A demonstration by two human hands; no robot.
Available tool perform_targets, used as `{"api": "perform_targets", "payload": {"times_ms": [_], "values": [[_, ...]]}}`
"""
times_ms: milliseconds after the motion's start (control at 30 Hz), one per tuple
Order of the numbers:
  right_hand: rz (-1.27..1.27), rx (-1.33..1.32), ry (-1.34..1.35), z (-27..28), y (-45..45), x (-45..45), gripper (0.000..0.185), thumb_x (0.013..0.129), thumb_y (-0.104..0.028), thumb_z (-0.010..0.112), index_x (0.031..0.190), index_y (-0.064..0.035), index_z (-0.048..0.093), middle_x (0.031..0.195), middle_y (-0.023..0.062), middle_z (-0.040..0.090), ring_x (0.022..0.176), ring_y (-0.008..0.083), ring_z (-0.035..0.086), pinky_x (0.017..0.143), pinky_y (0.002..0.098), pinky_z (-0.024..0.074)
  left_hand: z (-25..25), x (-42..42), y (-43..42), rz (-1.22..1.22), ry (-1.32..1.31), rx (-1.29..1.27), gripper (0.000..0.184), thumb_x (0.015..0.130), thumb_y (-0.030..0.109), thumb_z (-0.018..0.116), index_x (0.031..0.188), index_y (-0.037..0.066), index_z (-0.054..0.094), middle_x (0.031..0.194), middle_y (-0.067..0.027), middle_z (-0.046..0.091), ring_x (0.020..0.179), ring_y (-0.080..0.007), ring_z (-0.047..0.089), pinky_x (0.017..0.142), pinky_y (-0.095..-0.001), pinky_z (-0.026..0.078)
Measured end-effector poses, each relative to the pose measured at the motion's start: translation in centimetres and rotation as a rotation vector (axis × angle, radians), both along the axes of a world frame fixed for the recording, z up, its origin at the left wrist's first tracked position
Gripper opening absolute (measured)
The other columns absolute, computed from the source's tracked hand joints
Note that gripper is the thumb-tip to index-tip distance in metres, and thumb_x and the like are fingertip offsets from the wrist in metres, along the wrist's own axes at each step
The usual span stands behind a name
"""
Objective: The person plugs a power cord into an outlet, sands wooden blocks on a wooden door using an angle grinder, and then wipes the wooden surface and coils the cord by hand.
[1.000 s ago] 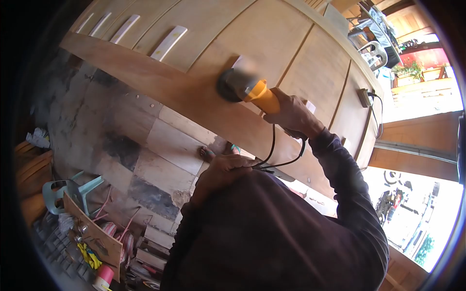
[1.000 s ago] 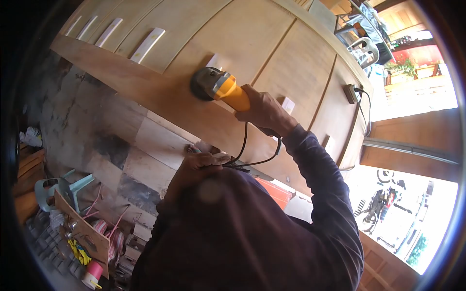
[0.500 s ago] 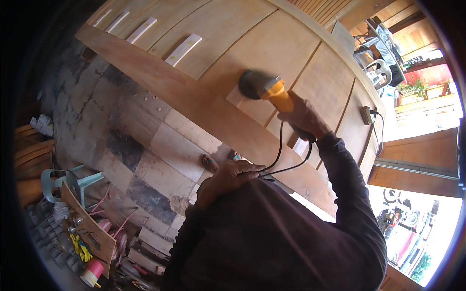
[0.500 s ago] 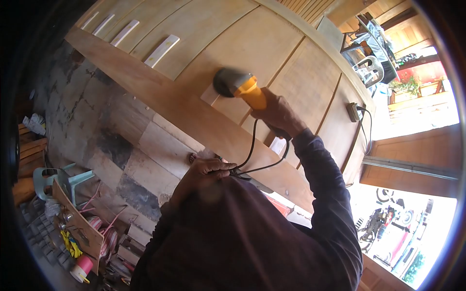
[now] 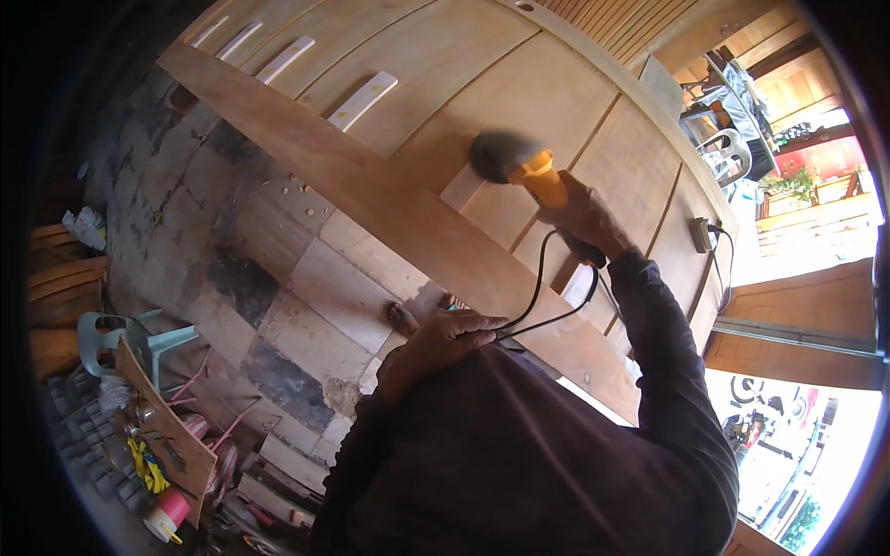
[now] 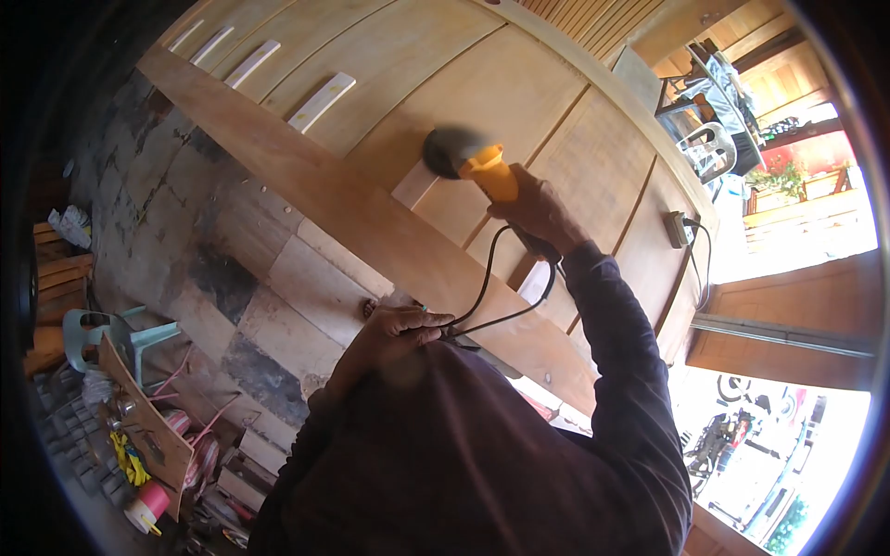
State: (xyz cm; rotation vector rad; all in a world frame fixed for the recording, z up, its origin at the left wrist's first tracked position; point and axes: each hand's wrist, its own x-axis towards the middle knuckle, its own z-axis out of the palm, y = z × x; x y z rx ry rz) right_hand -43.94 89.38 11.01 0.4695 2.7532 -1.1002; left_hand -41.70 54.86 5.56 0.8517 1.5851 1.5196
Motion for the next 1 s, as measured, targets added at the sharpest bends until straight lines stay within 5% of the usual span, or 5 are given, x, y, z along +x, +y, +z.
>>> {"api": "perform_targets", "payload": {"times_ms": [167, 367, 633, 1000], "values": [[0.019, 0.107, 0.048, -0.7, 0.2, -0.8, 0.049, 0.082, -0.029, 0.084, 0.121, -0.0068, 0.064, 0.097, 0.0118, 0.074, 0.09, 0.0255, 0.074, 0.08, 0.0401, 0.0586, 0.2, -0.1, 0.1, -0.015, 0.064, 0.0, 0.03, 0.099, 0.011, 0.075, 0.129, 0.007, 0.077, 0.123, -0.0118, 0.079, 0.117, -0.021, 0.075, 0.107, -0.0333, 0.053], [-0.125, -0.084, -0.096, 0.3, 2.0, -2.6, 0.049, 0.082, -0.028, 0.084, 0.12, -0.0044, 0.064, 0.092, 0.0102, 0.073, 0.086, 0.0231, 0.073, 0.078, 0.0391, 0.0578, 0.6, -0.3, -0.2, 0.001, 0.054, -0.032, 0.032, 0.098, 0.011, 0.076, 0.13, 0.008, 0.077, 0.123, -0.0123, 0.079, 0.116, -0.0203, 0.076, 0.105, -0.0334, 0.054], [0.006, 0.03, -0.003, 0.2, -1.3, 1.1, 0.054, 0.081, -0.03, 0.085, 0.125, -0.0075, 0.064, 0.102, 0.0147, 0.075, 0.096, 0.0296, 0.075, 0.086, 0.0423, 0.058, -0.4, -0.7, 0.3, -0.028, 0.06, 0.02, 0.031, 0.099, 0.011, 0.074, 0.13, 0.006, 0.076, 0.123, -0.0118, 0.079, 0.117, -0.0213, 0.075, 0.104, -0.0329, 0.055], [-0.03, 0.022, -0.034, 0.7, -0.5, -0.8, 0.055, 0.08, -0.03, 0.084, 0.127, -0.0075, 0.064, 0.099, 0.0147, 0.076, 0.092, 0.0284, 0.076, 0.082, 0.0408, 0.059, 0.0, -0.2, -0.4, -0.012, 0.083, -0.003, 0.031, 0.101, 0.013, 0.073, 0.131, 0.004, 0.075, 0.124, -0.0136, 0.079, 0.118, -0.0215, 0.075, 0.106, -0.0337, 0.055]]}}
